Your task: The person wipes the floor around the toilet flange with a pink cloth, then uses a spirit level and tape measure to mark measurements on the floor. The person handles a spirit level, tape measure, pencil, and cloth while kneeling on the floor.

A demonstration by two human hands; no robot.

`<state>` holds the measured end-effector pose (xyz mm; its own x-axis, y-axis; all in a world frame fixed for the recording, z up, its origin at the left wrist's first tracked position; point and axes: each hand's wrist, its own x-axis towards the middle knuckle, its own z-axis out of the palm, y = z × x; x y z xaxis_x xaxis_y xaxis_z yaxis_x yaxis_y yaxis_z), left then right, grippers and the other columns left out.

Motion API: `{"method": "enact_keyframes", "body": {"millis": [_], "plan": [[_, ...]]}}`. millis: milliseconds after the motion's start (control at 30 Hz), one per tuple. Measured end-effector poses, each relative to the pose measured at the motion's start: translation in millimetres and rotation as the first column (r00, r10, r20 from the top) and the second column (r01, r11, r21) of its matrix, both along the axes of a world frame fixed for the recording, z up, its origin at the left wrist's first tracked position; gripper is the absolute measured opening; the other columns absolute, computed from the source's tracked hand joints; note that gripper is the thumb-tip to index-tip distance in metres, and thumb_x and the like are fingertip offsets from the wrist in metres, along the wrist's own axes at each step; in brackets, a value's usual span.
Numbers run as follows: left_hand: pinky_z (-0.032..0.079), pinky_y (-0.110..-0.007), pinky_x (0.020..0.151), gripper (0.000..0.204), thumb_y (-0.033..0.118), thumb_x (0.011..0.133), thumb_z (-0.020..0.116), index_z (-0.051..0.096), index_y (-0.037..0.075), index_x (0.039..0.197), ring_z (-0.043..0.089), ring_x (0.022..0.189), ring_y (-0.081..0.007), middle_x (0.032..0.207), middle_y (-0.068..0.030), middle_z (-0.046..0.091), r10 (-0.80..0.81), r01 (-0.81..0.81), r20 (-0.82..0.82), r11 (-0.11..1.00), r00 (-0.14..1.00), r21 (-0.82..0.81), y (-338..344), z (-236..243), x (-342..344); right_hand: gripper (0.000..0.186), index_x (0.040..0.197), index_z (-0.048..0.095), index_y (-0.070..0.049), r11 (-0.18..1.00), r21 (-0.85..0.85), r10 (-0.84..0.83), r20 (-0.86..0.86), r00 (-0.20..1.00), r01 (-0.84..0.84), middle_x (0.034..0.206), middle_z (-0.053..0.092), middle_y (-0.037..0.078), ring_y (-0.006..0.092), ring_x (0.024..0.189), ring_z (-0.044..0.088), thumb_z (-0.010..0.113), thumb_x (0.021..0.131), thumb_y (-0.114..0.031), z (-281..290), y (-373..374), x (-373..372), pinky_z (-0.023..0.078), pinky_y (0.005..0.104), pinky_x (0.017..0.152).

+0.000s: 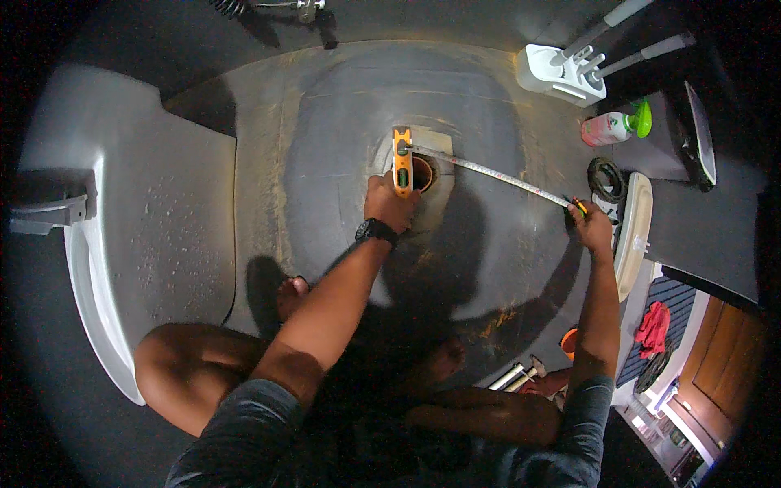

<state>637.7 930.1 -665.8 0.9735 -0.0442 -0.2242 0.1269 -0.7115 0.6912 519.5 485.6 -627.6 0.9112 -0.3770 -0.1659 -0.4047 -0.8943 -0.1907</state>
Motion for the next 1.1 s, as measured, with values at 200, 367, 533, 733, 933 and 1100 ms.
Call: {"method": "enact_keyframes", "body": {"millis": [200, 367, 533, 733, 933, 1100], "plan": [[0.053, -0.049, 0.089, 0.039, 0.018, 0.079, 0.076, 0.062, -0.001, 0.11, 0.061, 0.102, -0.0441, 0.11, -0.0265, 0.061, 0.122, -0.124, -0.08, 0.992, 0.989, -0.019, 13, 12, -44, 0.056, 0.108, 0.073, -0.006, 0.985, -0.129, 0.113, -0.019, 0.993, -0.114, 0.101, 0.072, 0.019, 0.0397, 0.089, 0.07, 0.064, 0.092, -0.06, 10, -18, 24, 0.054, 0.0481, 0.076], [0.053, -0.05, 0.09, 0.06, 0.022, 0.078, 0.08, 0.05, -0.003, 0.123, 0.062, 0.106, -0.0449, 0.118, -0.0262, 0.058, 0.176, -0.141, -0.252, 0.979, 0.952, 0.149, 28, 22, -105, 0.058, 0.108, 0.073, -0.006, 0.982, -0.131, 0.134, -0.044, 0.99, -0.139, 0.097, 0.073, 0.019, 0.0417, 0.087, 0.07, 0.064, 0.091, -0.061, 11, -23, 48, 0.054, 0.0487, 0.074], [0.057, -0.047, 0.078, 0.054, 0.016, 0.081, 0.081, 0.046, -0.001, 0.12, 0.067, 0.093, -0.0405, 0.113, -0.0242, 0.058, 0.06, -0.022, -0.253, 0.988, 0.966, 0.15, 33, 15, -131, 0.052, 0.111, 0.074, -0.012, 0.969, -0.123, 0.214, -0.027, 0.976, -0.216, 0.103, 0.069, 0.016, 0.0379, 0.096, 0.068, 0.066, 0.091, -0.059, -4, -18, 61, 0.052, 0.0461, 0.078], [0.058, -0.042, 0.053, 0.051, 0.006, 0.082, 0.077, 0.043, -0.001, 0.119, 0.069, 0.069, -0.0321, 0.106, -0.0216, 0.059, 0.044, -0.034, -0.21, 0.998, 0.977, 0.051, 36, 0, -131, 0.048, 0.11, 0.074, -0.011, 0.97, -0.076, 0.229, -0.008, 0.973, -0.229, 0.1, 0.068, 0.015, 0.0381, 0.094, 0.067, 0.067, 0.091, -0.054, -13, -12, 65, 0.052, 0.0468, 0.078], [0.059, -0.042, 0.056, 0.049, 0.004, 0.083, 0.075, 0.042, -0.002, 0.119, 0.069, 0.072, -0.0328, 0.106, -0.0215, 0.059, 0.058, -0.047, -0.259, 0.998, 0.964, 0.05, 29, 5, -124, 0.049, 0.106, 0.075, -0.011, 0.97, -0.084, 0.23, 0.011, 0.973, -0.229, 0.1, 0.07, 0.016, 0.0381, 0.091, 0.069, 0.065, 0.092, -0.057, -13, -11, 67, 0.054, 0.0485, 0.076], [0.059, -0.042, 0.06, 0.049, 0.009, 0.083, 0.077, 0.044, -0.002, 0.118, 0.069, 0.076, -0.0328, 0.106, -0.0215, 0.059, 0.083, -0.082, -0.35, 0.996, 0.933, 0.018, 22, 19, -119, 0.046, 0.11, 0.075, -0.011, 0.965, -0.091, 0.249, 0.005, 0.969, -0.247, 0.099, 0.068, 0.016, 0.038, 0.092, 0.068, 0.065, 0.092, -0.053, -13, -9, 66, 0.053, 0.0474, 0.077]]}}
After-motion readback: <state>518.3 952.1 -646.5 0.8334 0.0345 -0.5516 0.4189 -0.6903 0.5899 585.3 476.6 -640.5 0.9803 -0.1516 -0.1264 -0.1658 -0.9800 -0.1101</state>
